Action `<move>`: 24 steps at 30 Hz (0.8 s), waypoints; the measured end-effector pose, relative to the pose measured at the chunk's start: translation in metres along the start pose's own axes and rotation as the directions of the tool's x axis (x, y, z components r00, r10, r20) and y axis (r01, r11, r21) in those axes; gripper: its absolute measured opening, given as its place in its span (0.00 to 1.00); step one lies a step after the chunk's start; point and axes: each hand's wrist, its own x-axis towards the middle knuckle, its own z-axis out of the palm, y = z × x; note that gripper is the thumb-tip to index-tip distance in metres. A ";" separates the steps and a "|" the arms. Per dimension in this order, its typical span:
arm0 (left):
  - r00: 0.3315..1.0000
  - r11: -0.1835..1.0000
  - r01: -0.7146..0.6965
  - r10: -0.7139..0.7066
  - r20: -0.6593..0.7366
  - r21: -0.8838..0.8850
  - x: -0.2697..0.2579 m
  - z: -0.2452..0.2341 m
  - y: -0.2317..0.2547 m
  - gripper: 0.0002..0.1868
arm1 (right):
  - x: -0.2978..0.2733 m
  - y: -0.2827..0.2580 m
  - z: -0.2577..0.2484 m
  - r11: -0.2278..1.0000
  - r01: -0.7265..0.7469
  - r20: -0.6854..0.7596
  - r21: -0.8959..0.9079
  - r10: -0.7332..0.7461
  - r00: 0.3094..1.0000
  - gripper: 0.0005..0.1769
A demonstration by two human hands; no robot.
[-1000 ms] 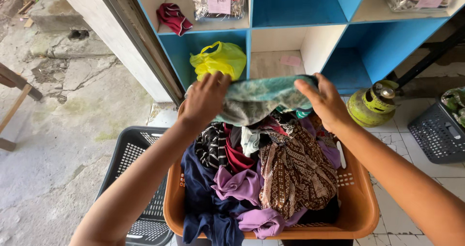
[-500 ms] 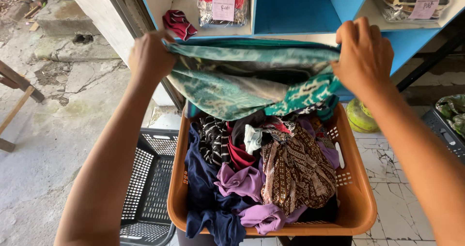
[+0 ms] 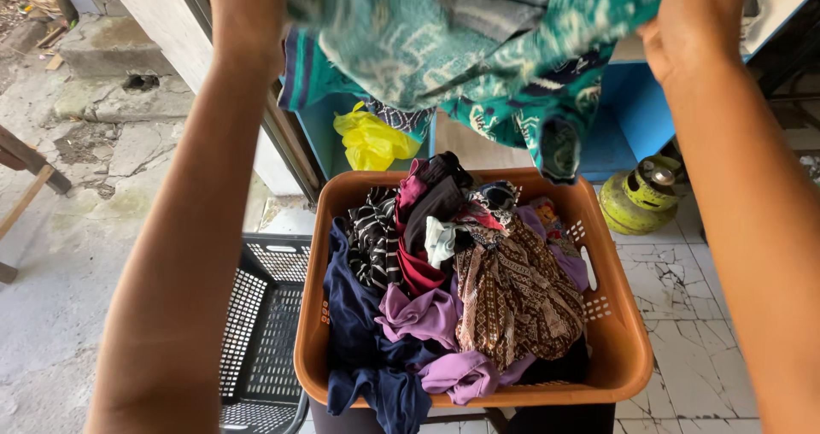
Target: The person wipes the surfaces of a blue shelving unit with a red cloth, moving items aside to clean underneath. They then pick up a basket of clothes, unfold a patterned green cloth, and fold it before placing it into a black laundry basket.
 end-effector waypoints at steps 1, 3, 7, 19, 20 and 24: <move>0.990 0.950 -0.131 0.113 0.078 0.282 -0.005 -0.006 0.000 0.15 | -0.011 0.001 -0.002 0.994 -0.006 -0.026 -0.110 0.003 1.000 0.25; 0.987 0.818 -0.156 0.107 0.120 0.554 -0.021 -0.018 0.000 0.22 | -0.029 0.003 0.002 0.821 0.074 0.075 -0.566 -0.039 0.996 0.31; 0.740 0.643 0.632 -0.666 -0.092 0.432 -0.049 -0.023 -0.004 0.21 | -0.057 0.013 0.004 0.251 0.103 0.192 -0.962 0.359 0.913 0.44; 0.759 0.716 0.634 -0.648 0.061 -0.292 -0.046 -0.020 -0.039 0.17 | -0.014 0.006 -0.032 -0.025 0.029 0.011 -0.999 0.556 0.831 0.36; 0.791 0.694 0.558 -0.610 0.040 -0.455 -0.042 -0.017 -0.041 0.14 | -0.011 0.008 -0.034 0.074 -0.011 0.023 -0.997 0.447 0.894 0.34; 0.902 0.683 0.221 -0.414 -0.121 -0.696 -0.025 -0.018 -0.015 0.10 | 0.011 0.000 -0.065 0.000 0.533 0.471 -0.846 -0.470 0.747 0.06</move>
